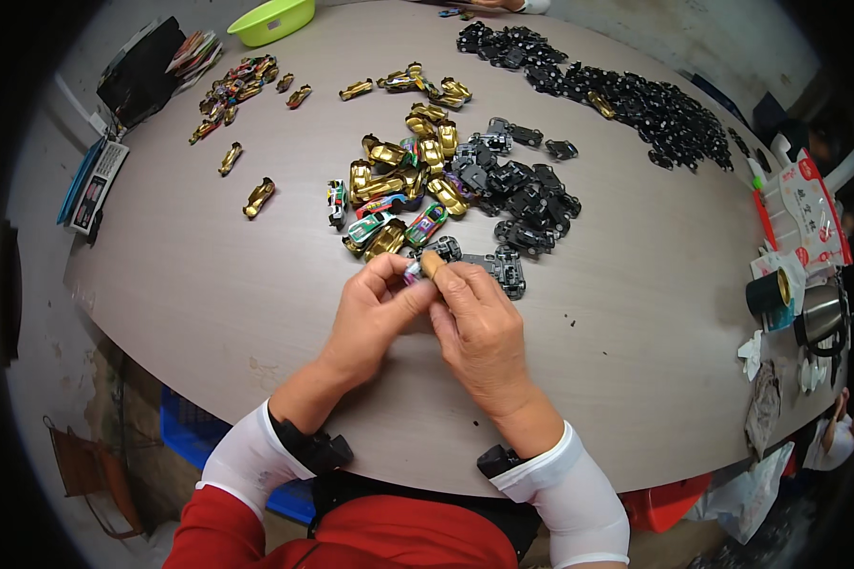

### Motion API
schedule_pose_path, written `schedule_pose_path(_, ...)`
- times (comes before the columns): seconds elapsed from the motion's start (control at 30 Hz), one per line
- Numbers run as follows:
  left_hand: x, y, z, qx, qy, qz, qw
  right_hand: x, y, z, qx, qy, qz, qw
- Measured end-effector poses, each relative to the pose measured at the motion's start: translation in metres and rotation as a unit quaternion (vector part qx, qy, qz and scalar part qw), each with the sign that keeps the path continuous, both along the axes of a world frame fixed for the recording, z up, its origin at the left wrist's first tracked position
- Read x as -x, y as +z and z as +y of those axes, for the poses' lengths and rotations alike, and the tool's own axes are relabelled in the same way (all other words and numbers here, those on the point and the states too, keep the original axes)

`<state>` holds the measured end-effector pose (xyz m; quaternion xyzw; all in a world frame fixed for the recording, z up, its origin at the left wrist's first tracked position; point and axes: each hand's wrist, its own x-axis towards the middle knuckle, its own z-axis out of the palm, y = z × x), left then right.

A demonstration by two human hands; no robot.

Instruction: The person assembles miniature toy cars by hand at a table. They pick up black chassis and gold-colored bodies, fit them together, and place the completed units into a growing pile. The person also organizes the piles of parts on the table during the process.

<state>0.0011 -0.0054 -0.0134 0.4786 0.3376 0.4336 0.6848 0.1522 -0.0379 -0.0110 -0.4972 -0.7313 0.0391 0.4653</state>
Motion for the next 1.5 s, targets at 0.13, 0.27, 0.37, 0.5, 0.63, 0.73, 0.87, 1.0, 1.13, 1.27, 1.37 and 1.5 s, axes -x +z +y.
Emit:
schedule_pose_path(0.13, 0.004, 0.003, 0.005, 0.147, -0.016, -0.186, 0.971, 0.0, 0.009, 0.001, 0.027, -0.088, 0.027, 0.995)
schedule_pose_path(0.27, 0.006, 0.001, 0.007, 0.164, -0.036, -0.243, 0.955, 0.0, 0.011, -0.004, 0.119, -0.096, 0.055, 0.987)
schedule_pose_path(0.37, 0.006, -0.003, 0.007, 0.161, -0.054, -0.257, 0.951, 0.0, 0.008, -0.004, 0.101, -0.086, 0.059, 0.989)
schedule_pose_path(0.5, 0.005, -0.006, 0.006, 0.154, -0.065, -0.26, 0.951, 0.001, 0.011, -0.006, 0.112, -0.057, 0.072, 0.989)
schedule_pose_path(0.63, 0.003, -0.004, 0.006, 0.141, -0.087, -0.255, 0.953, -0.01, 0.019, -0.008, 0.139, -0.011, 0.054, 0.989)
schedule_pose_path(0.73, 0.003, -0.002, 0.005, 0.141, -0.088, -0.254, 0.953, -0.014, 0.024, -0.006, 0.116, 0.04, 0.033, 0.992)
schedule_pose_path(0.87, 0.0, 0.003, 0.004, 0.142, -0.083, -0.259, 0.952, -0.023, 0.025, -0.008, 0.184, 0.09, 0.101, 0.974)
schedule_pose_path(1.0, 0.003, -0.006, 0.01, 0.042, -0.082, -0.211, 0.973, -0.031, 0.021, -0.005, 0.406, 0.118, 0.39, 0.818)
schedule_pose_path(1.13, 0.0, 0.003, 0.0, -0.048, -0.121, -0.039, 0.991, -0.025, 0.016, -0.005, 0.461, 0.154, 0.525, 0.698)
schedule_pose_path(1.27, -0.004, 0.012, 0.001, 0.068, -0.007, -0.078, 0.995, -0.025, 0.013, -0.004, 0.39, 0.096, 0.55, 0.732)
schedule_pose_path(1.37, 0.004, 0.009, 0.005, 0.137, -0.092, -0.076, 0.983, -0.025, 0.014, -0.003, 0.376, 0.069, 0.53, 0.757)
schedule_pose_path(1.5, 0.002, 0.008, 0.004, 0.176, -0.062, -0.065, 0.98, -0.022, 0.011, -0.004, 0.372, 0.058, 0.477, 0.794)
